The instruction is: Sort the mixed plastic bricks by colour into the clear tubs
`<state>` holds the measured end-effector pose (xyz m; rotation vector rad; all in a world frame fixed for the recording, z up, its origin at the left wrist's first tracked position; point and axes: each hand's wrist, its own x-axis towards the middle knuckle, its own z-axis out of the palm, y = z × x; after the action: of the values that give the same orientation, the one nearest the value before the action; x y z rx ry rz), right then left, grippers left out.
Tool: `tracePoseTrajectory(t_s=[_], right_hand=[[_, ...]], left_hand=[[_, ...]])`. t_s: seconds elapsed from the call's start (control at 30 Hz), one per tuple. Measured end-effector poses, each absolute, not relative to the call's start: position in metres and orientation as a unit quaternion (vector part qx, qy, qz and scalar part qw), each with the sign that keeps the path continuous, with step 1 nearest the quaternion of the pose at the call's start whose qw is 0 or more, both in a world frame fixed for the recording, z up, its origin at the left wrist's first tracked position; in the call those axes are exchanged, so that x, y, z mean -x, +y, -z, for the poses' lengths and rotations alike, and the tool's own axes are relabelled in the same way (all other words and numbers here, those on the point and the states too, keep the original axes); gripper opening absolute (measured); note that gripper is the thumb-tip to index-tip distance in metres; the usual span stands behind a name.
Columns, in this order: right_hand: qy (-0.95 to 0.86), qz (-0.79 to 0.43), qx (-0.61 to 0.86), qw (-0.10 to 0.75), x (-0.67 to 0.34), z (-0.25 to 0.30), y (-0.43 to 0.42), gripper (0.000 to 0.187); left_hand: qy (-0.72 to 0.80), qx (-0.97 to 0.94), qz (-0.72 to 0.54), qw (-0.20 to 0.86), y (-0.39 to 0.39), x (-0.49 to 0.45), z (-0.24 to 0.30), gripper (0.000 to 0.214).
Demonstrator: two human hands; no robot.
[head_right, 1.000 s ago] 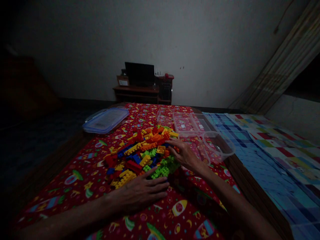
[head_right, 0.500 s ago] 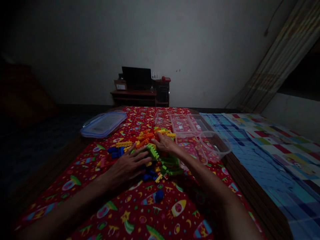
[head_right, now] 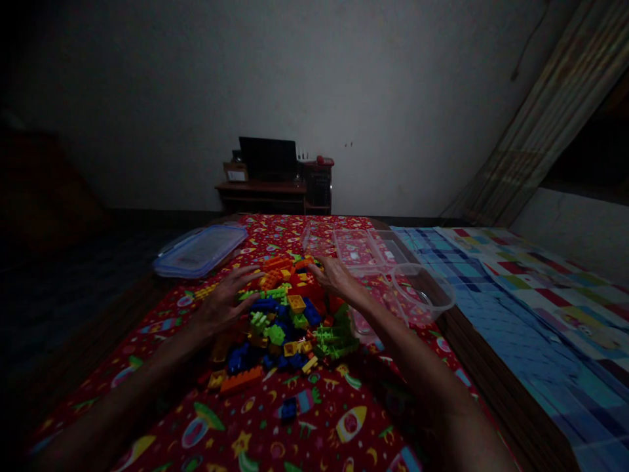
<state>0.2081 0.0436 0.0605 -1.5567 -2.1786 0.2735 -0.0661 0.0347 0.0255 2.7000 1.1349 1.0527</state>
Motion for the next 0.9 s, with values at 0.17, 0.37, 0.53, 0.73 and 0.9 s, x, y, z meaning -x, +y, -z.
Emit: tracePoseTrajectory(t_s=[0.17,0.37,0.53,0.73,0.9], right_hand=[[-0.778,-0.103,0.609,0.111,-0.204,-0.047,0.085,0.046],[-0.795,-0.068,0.601,0.042,-0.177,-0.037,0.076,0.061],[-0.835,-0.046,0.547,0.032,-0.176,-0.064,0.074,0.057],[-0.784,0.083,0.61,0.077,-0.191,-0.078,0.134,0.036],[-0.816,0.055,0.575,0.016,-0.199,-0.059,0.164,0.036]], left_hand=[[0.509,-0.782,-0.36,-0.022,0.039,0.127,0.005,0.046],[0.597,-0.699,-0.364,0.149,0.033,0.154,0.054,0.057],[0.569,-0.703,-0.383,0.189,0.035,0.118,0.053,0.059],[0.548,-0.707,-0.404,0.194,0.027,0.106,0.047,0.057],[0.576,-0.666,-0.414,0.232,0.019,0.114,0.048,0.059]])
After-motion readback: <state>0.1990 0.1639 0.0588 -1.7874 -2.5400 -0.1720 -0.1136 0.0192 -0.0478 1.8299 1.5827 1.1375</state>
